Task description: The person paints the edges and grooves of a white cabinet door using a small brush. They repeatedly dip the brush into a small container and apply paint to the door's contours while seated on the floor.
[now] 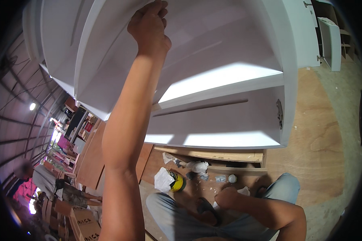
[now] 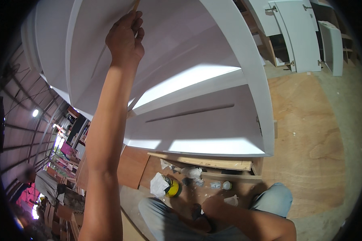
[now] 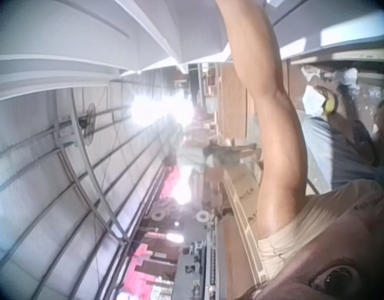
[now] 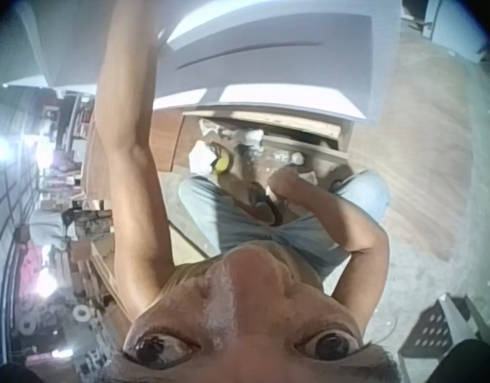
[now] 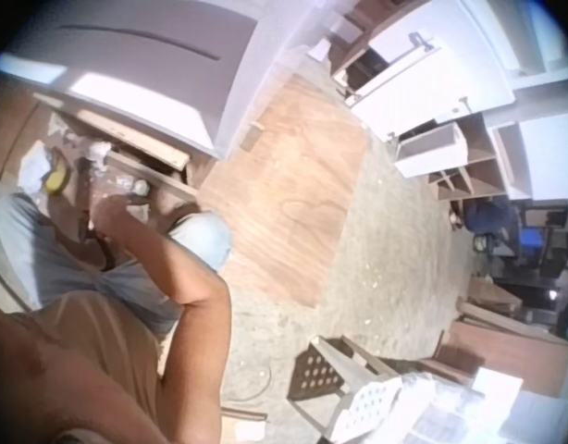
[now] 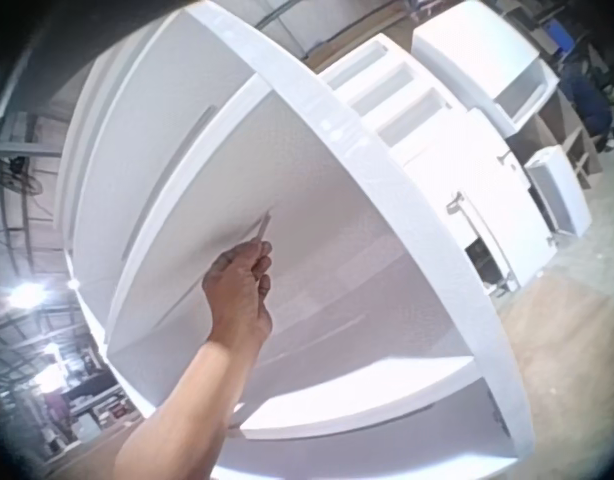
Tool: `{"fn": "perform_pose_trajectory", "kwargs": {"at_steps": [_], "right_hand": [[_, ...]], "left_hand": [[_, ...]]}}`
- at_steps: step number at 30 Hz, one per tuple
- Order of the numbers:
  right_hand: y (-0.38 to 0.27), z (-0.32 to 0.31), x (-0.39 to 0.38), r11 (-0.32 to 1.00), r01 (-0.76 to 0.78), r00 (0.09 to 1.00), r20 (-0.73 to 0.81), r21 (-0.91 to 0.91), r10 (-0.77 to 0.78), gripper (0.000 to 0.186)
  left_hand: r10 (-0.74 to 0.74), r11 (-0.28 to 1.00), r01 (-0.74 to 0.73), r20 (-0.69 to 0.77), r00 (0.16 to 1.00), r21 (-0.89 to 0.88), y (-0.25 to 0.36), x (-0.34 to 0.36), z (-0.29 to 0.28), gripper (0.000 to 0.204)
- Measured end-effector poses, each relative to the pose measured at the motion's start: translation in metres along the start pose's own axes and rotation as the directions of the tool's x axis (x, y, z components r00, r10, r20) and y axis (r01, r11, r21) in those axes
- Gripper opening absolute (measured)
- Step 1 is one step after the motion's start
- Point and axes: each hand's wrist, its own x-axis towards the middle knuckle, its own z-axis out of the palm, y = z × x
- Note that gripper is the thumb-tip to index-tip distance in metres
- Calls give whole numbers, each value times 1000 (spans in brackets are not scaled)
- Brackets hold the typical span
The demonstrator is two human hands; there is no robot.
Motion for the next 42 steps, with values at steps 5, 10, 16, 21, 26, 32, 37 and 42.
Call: {"fn": "perform_pose_trajectory", "kwargs": {"at_steps": [5, 10, 16, 21, 26, 32, 37, 42], "right_hand": [[-4, -9, -3, 1000, -8, 999, 47, 20, 7, 20], [-6, -3, -1, 1000, -14, 997, 74, 9, 13, 20], [-6, -5, -5, 1000, 15, 998, 68, -8, -15, 20], [-5, 1, -2, 1000, 8, 999, 33, -5, -8, 18], [-4, -7, -5, 1000, 10, 996, 85, -5, -10, 22], [-7, -19, -6, 999, -36, 982, 185, 2, 35, 28], [-6, -21, -8, 997, -73, 979, 193, 16, 68, 28], [-6, -12, -5, 999, -52, 985, 165, 5, 50, 27]], "left_hand": [[-31, 995, 42, -112, 993, 95, 1, 1, -24, 22], [-6, 996, 26, -219, 976, 89, -4, 5, -56, 16], [-37, 997, 55, -267, 963, 62, -4, 0, -68, 12], [-1, 998, 13, -175, 985, 66, -1, 3, -52, 13], [56, 997, -52, -70, 996, 53, 3, -1, -14, 15], [47, 997, -51, 82, 996, 52, 9, -1, 11, 23], [30, 989, -32, 17, 999, 144, 12, -8, 10, 23], [29, 983, -21, -38, 999, 180, 7, 2, -12, 18]]}}
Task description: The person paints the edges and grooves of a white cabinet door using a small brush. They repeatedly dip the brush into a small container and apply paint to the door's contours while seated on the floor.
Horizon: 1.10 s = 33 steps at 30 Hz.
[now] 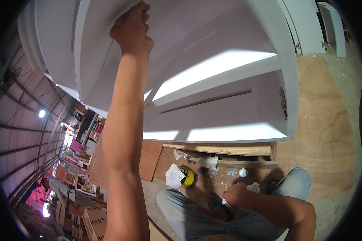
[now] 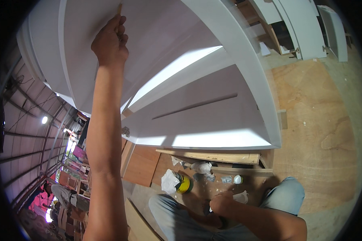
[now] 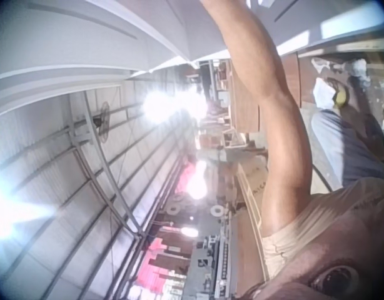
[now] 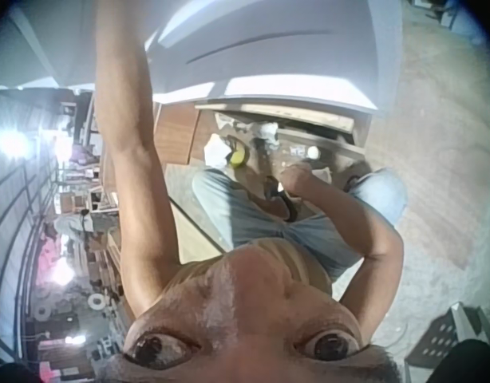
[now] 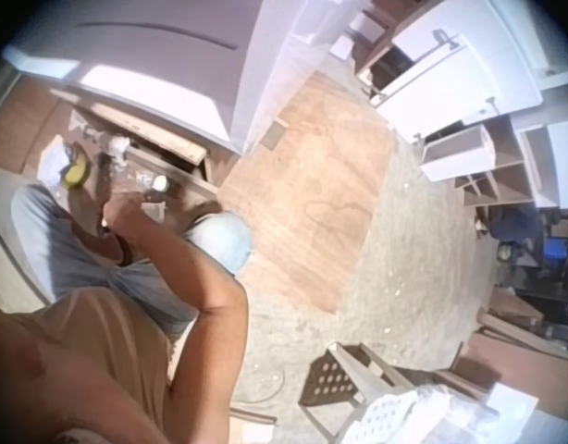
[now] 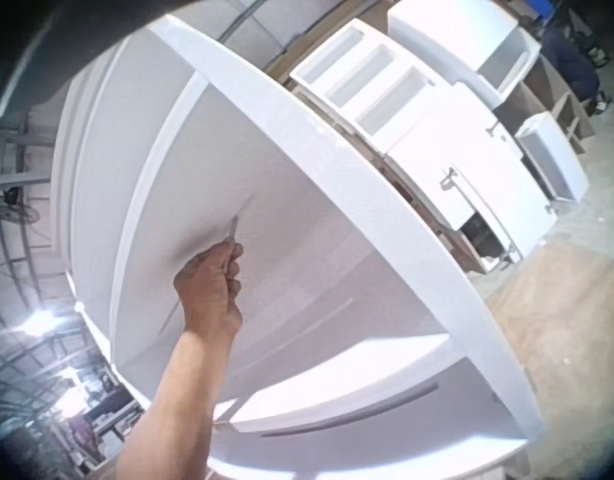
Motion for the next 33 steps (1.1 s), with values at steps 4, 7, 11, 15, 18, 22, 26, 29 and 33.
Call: {"fn": "perform_pose_trajectory", "kwargs": {"at_steps": [4, 7, 11, 15, 18, 22, 26, 29, 33], "right_hand": [[3, 10, 4, 999, 19, 996, -92, -26, -21, 24], [4, 12, 4, 999, 42, 992, -119, -31, -45, 22], [4, 6, 0, 998, 66, 992, -105, -21, -68, 20], [1, 10, 3, 999, 31, 994, -107, -18, -33, 20], [0, 7, 1, 999, 35, 996, -86, -16, -36, 20], [1, 5, 2, 999, 40, 997, -61, -34, -42, 21], [2, 10, 6, 998, 53, 995, -82, -40, -56, 22], [1, 10, 12, 998, 55, 995, -76, -39, -58, 23], [1, 0, 7, 999, 32, 999, -32, -25, -33, 24]], "left_hand": [[-6, 998, 8, -36, 999, 64, -2, 6, -15, 16], [10, 997, -6, -53, 999, 77, -5, 9, -28, 16], [14, 995, -5, -93, 996, 97, -14, 14, -51, 16], [42, 995, -27, -160, 986, 93, -24, 28, -81, 15], [15, 992, 12, -213, 977, 127, -32, 28, -98, 15], [136, 970, -108, -117, 984, 218, -22, 11, -85, 17], [264, 939, -287, 136, 955, 192, -10, 0, -45, 17], [397, 862, -459, 276, 875, 215, -4, 6, -26, 19], [480, 818, -537, 273, 834, 203, 3, 8, -3, 17]]}}
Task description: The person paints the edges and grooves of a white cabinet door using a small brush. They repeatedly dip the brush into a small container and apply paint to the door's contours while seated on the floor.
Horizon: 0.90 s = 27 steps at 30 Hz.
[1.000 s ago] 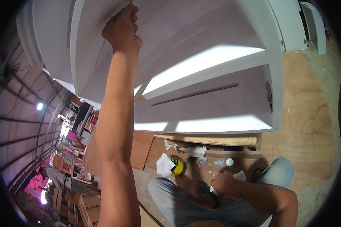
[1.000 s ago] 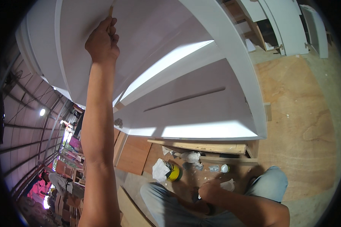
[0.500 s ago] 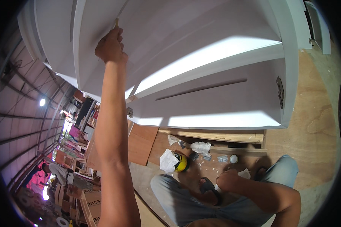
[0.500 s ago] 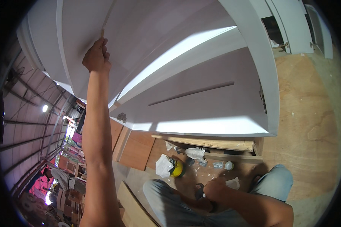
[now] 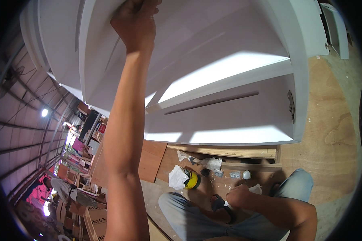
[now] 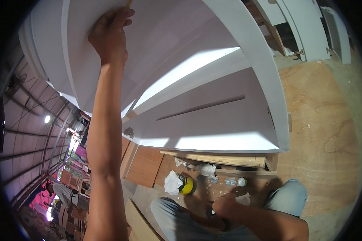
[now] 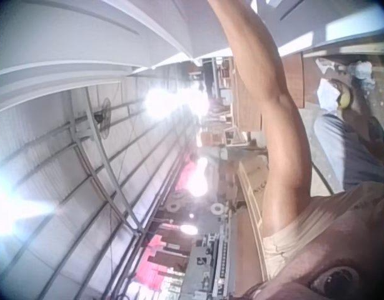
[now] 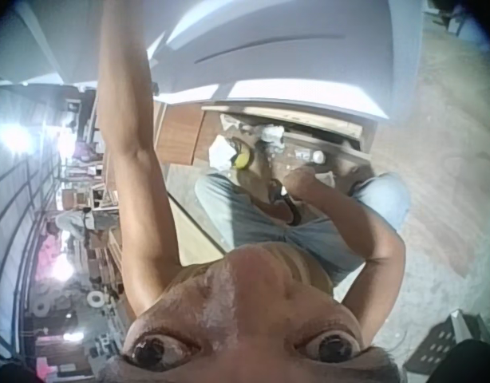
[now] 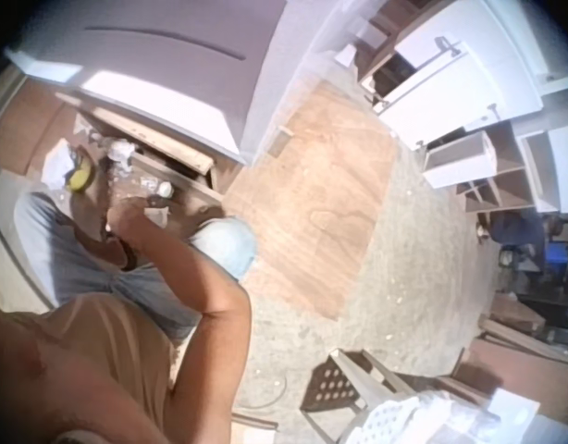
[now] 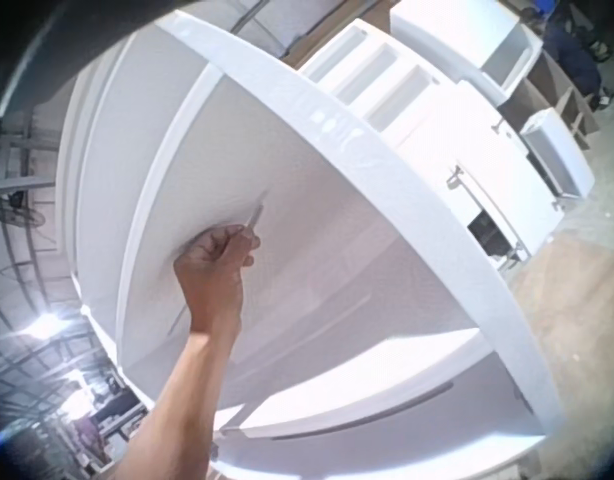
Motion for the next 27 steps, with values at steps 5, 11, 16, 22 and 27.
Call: {"fn": "perform_pose_trajectory", "kwargs": {"at_steps": [5, 11, 16, 22, 27], "right_hand": [[0, 1, -3, 1000, -9, 1000, -6, 1, 9, 26], [-2, -3, -6, 1000, -4, 1000, 20, 3, 4, 26], [1, 5, -2, 1000, -20, 1000, 9, -6, 20, 26], [-1, -7, -9, 1000, 10, 1000, -4, 5, -10, 24], [1, 5, -7, 1000, 30, 996, -86, -1, -30, 21]], "left_hand": [[-5, 998, 2, -53, 999, -62, -2, 6, 13, 13], [-47, 989, 60, -101, 994, 139, 1, -5, 8, 16], [21, 1000, -22, -160, 987, -6, 4, -9, 18, 17], [8, 998, 3, -188, 982, 59, -7, -9, 12, 17], [-26, 990, 58, -232, 972, 130, -26, -14, -17, 13]]}}
